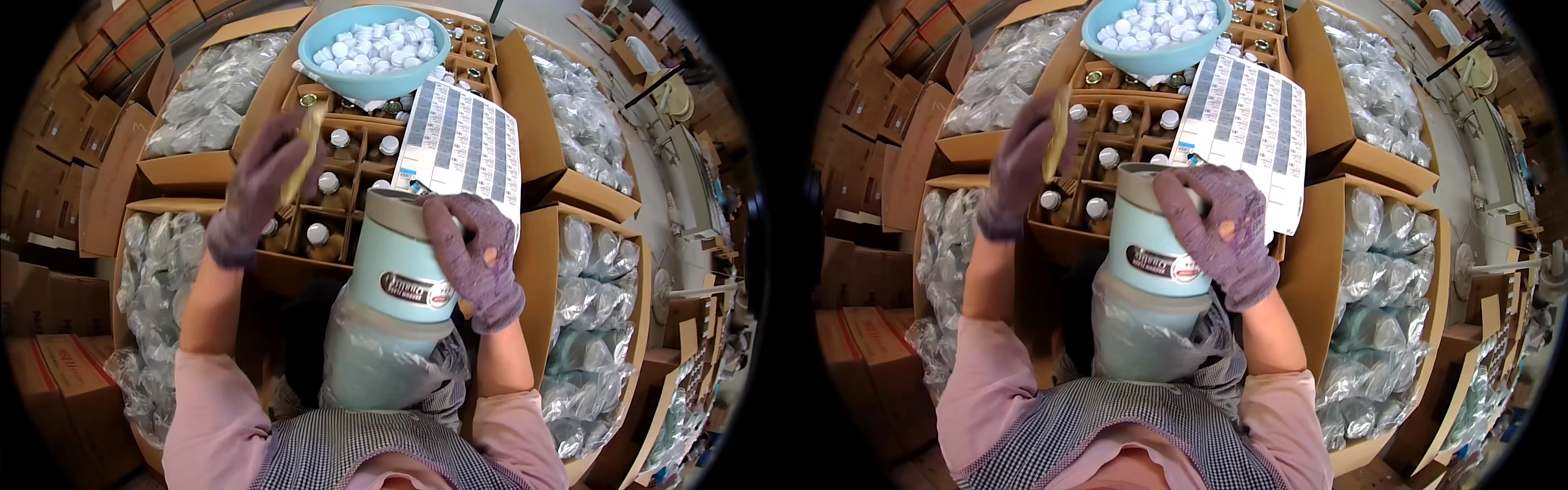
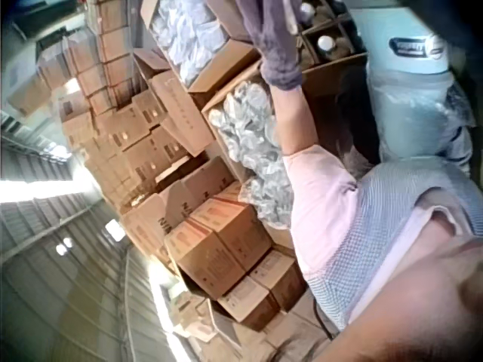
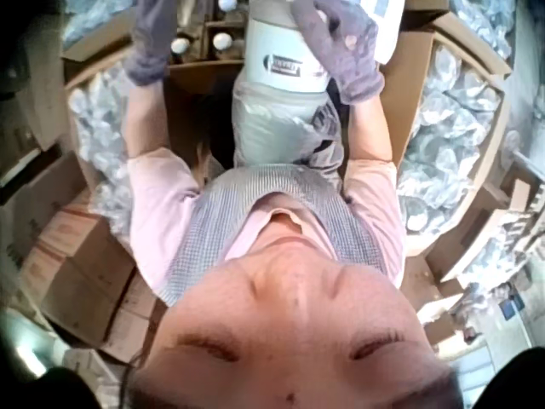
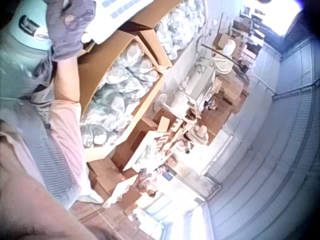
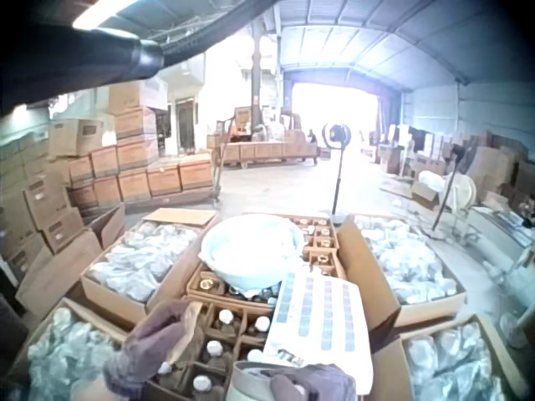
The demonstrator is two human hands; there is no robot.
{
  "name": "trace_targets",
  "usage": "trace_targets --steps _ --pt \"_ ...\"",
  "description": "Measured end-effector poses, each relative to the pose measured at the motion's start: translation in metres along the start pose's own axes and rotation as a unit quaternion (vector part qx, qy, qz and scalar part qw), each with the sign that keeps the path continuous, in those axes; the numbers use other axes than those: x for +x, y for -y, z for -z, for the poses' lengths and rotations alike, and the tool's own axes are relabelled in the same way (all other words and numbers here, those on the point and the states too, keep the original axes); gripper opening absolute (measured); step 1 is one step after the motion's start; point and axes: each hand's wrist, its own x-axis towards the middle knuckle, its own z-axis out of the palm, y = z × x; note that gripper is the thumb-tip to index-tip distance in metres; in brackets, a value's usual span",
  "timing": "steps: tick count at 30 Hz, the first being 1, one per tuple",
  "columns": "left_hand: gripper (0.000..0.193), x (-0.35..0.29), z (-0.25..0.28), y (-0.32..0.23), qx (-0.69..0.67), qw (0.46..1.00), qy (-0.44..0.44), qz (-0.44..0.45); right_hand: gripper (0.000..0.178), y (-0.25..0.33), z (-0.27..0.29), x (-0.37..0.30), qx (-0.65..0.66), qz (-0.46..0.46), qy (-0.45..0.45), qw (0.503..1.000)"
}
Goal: The person unpacks a thermos from a box, removes the plastic wrap, and assembles it by inserting the inner liner and securing the lid. The person repeats this process with a second thermos.
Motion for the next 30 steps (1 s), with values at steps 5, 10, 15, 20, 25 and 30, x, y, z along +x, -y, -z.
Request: trace_targets --steps 5,10,15,20,25,30 --pt "0.016 -0.116 -0.047 -0.032 0.095 0.993 -0.018 0.063 0.021 0.033 0.002 -0.008 -0.039 -0.042 0.013 0.998" --pt "0.015 -0.133 -0.059 -0.032 0.212 0.974 0.009 -0.085 0.024 0.053 0.003 -0.021 -0.077 -0.040 -0.016 0.996" --pt "0.012 -0.139 -0.063 -0.029 0.198 0.975 0.020 -0.100 0.028 0.061 0.006 -0.024 -0.050 -0.088 0.003 0.995" --pt "0.017 -0.131 -0.073 -0.054 0.254 0.962 0.022 -0.101 0.030 0.058 0.005 -0.028 -0.026 -0.158 -0.004 0.987" --pt "0.023 -0.143 -0.076 -0.073 0.407 0.836 0.098 -0.356 0.031 0.061 0.010 -0.023 -0.006 -0.207 0.037 0.978" --pt "0.027 -0.148 -0.077 -0.126 0.220 0.847 0.116 -0.470 0.024 0.047 0.013 -0.028 0.009 -0.147 0.010 0.989"
